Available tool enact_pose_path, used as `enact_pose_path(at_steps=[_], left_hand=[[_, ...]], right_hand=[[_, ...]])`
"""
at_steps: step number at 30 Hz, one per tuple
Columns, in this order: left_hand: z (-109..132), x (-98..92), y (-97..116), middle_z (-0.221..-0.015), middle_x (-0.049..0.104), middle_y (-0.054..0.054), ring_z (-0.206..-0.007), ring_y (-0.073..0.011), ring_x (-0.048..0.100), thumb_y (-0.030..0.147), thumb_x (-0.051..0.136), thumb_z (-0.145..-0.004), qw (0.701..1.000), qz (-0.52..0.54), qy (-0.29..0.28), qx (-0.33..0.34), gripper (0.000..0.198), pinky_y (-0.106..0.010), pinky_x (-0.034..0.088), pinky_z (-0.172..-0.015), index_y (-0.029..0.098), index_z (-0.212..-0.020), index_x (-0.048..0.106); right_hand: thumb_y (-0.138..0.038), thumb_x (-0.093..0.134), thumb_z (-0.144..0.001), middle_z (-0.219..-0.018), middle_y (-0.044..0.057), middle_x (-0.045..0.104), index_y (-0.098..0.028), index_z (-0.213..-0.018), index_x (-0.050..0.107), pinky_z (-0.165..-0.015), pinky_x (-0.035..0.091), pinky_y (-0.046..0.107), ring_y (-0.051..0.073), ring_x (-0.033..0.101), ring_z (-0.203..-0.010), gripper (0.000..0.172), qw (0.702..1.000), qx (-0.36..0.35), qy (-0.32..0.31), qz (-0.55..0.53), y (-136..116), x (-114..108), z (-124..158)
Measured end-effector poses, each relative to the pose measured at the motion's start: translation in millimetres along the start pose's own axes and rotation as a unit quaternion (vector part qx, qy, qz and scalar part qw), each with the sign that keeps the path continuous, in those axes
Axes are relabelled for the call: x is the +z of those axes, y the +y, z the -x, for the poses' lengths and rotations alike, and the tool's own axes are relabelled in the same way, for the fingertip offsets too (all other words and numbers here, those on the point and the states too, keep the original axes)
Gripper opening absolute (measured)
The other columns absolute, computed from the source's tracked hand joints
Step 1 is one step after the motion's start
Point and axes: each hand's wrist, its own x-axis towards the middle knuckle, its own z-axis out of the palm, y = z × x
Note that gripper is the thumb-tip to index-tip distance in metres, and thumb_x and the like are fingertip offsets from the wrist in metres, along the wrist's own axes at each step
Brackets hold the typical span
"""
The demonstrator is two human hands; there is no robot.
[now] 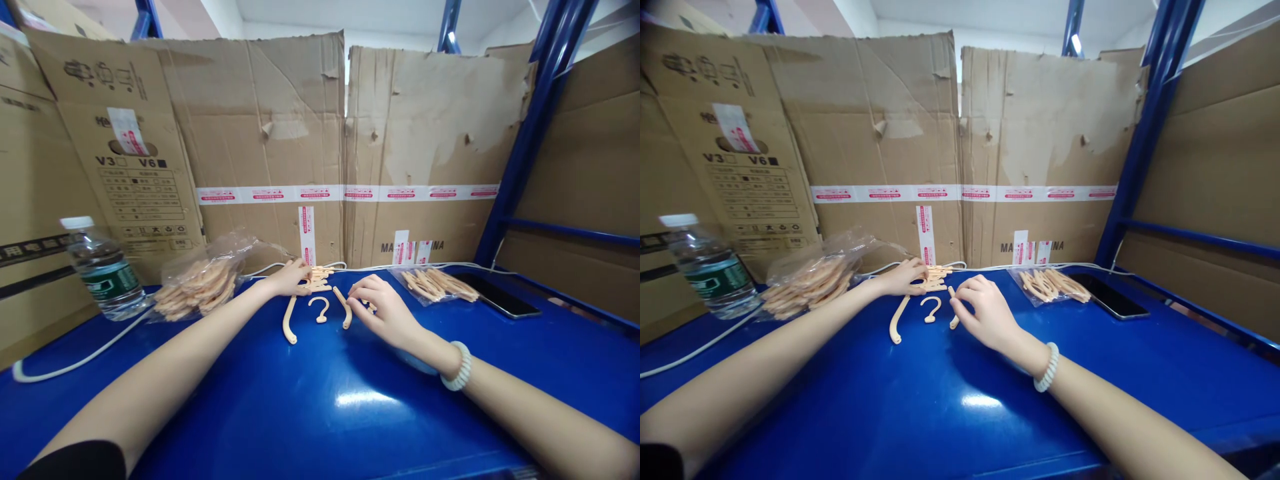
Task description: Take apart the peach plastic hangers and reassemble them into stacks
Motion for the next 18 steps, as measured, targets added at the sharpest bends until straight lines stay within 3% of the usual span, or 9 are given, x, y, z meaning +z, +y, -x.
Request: enact_pose_path(at_steps=[4,12,15,18], left_hand=[[-3,0.3,-7,-0.115,0.053,-0.011,-0.11,-0.0301,0.052,0.039,0.07,-0.073,1.0,0.013,0.005,0.012,0.043,-0.037,0.04,-0.097,0.017,-0.109,0.064],[-2,1.8,-6,-0.108,0.05,-0.009,-0.103,-0.0277,0.053,0.024,0.076,-0.059,0.999,0.016,0.037,0.003,0.041,-0.035,0.046,-0.089,0.013,-0.097,0.067],[-3,1.9,-7,-0.106,0.054,-0.009,-0.1,-0.0254,0.054,0.023,0.077,-0.065,0.999,0.012,0.042,0.009,0.027,-0.037,0.046,-0.088,0.012,-0.087,0.067],[-4,3.4,-12,-0.105,0.059,-0.008,-0.098,-0.0232,0.057,0.03,0.068,-0.083,0.999,0.012,0.051,0.014,0.02,-0.042,0.047,-0.087,0.012,-0.092,0.063]], right_hand=[[-0.022,0.05,-0.094,-0.088,0.007,0.068,-0.017,-0.076,0.067,-0.08,0.043,0.035,0.02,0.057,-0.085,0.025,0.999,0.028,0.019,-0.003,6,-1,-2],[-0.025,0.05,-0.094,-0.079,0.006,0.066,-0.017,-0.073,0.067,-0.077,0.043,0.033,0.02,0.057,-0.082,0.028,0.996,0.086,0.024,0.008,19,0,-3],[-0.027,0.05,-0.094,-0.08,0.006,0.067,-0.018,-0.074,0.068,-0.078,0.043,0.033,0.021,0.057,-0.083,0.028,0.995,0.093,0.019,0.004,22,0,-2],[-0.027,0.049,-0.094,-0.08,0.006,0.067,-0.017,-0.074,0.068,-0.078,0.043,0.034,0.021,0.057,-0.083,0.029,0.995,0.093,0.017,0.001,24,1,-2]])
